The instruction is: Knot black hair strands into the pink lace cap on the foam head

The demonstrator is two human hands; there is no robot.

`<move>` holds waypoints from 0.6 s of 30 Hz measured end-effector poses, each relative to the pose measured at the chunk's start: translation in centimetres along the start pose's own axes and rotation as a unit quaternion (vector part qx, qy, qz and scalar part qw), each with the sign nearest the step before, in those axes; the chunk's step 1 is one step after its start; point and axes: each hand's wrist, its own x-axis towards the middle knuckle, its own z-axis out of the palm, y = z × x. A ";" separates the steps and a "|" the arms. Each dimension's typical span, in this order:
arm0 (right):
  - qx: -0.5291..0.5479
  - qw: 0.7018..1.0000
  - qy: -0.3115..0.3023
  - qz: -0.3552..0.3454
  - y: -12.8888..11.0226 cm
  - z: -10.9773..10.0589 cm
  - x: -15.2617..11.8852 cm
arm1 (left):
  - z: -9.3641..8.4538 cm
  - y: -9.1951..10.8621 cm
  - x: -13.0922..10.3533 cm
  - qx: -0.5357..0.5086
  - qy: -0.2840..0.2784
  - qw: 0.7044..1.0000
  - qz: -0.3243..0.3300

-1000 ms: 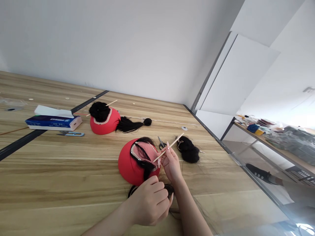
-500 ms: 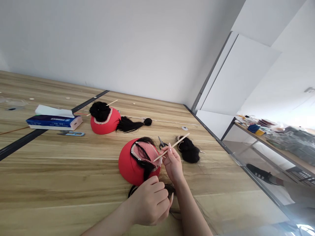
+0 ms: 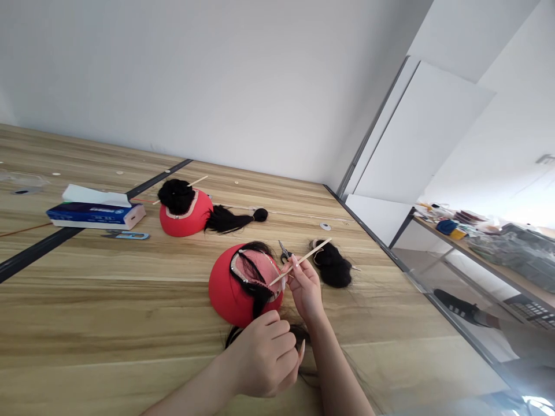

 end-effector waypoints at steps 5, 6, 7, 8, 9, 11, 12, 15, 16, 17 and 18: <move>-0.001 1.000 -0.005 -0.003 -0.2 -0.2 0.0 | 0.0 0.0 0.1 -0.001 -0.002 1.000 -0.010; 0.005 1.000 -0.006 -0.003 -0.2 -0.2 0.0 | 0.0 0.0 0.1 -0.001 -0.002 1.000 -0.011; 0.012 1.000 -0.005 -0.001 -0.2 -0.3 0.0 | 0.0 0.0 0.1 -0.001 -0.003 1.000 -0.012; 0.020 1.000 -0.003 0.002 -0.2 -0.4 0.0 | 0.0 0.0 0.1 -0.001 -0.005 1.000 -0.013; 0.027 1.000 -0.001 0.005 -0.2 -0.4 0.1 | 0.0 0.0 0.1 0.000 -0.008 1.000 -0.015; 0.034 0.999 0.002 0.009 -0.2 -0.6 0.1 | 0.0 0.0 0.1 0.003 -0.014 1.000 -0.016; 0.034 0.999 0.002 0.011 -0.3 -0.7 0.1 | 0.0 0.0 0.0 0.004 -0.016 1.000 -0.017; 0.030 0.999 -0.001 0.010 -0.3 -0.8 0.2 | 0.0 -0.1 0.0 0.001 -0.012 1.000 -0.018; 0.027 1.000 -0.001 0.010 -0.3 -0.8 0.2 | 0.0 -0.1 0.0 0.001 -0.011 1.000 -0.018; 0.023 1.000 -0.001 0.009 -0.3 -0.8 0.1 | 0.0 -0.1 0.0 0.002 -0.012 1.000 -0.016; 0.019 1.000 -0.001 0.009 -0.3 -0.7 0.1 | 0.0 -0.1 -0.1 0.003 -0.014 1.000 -0.015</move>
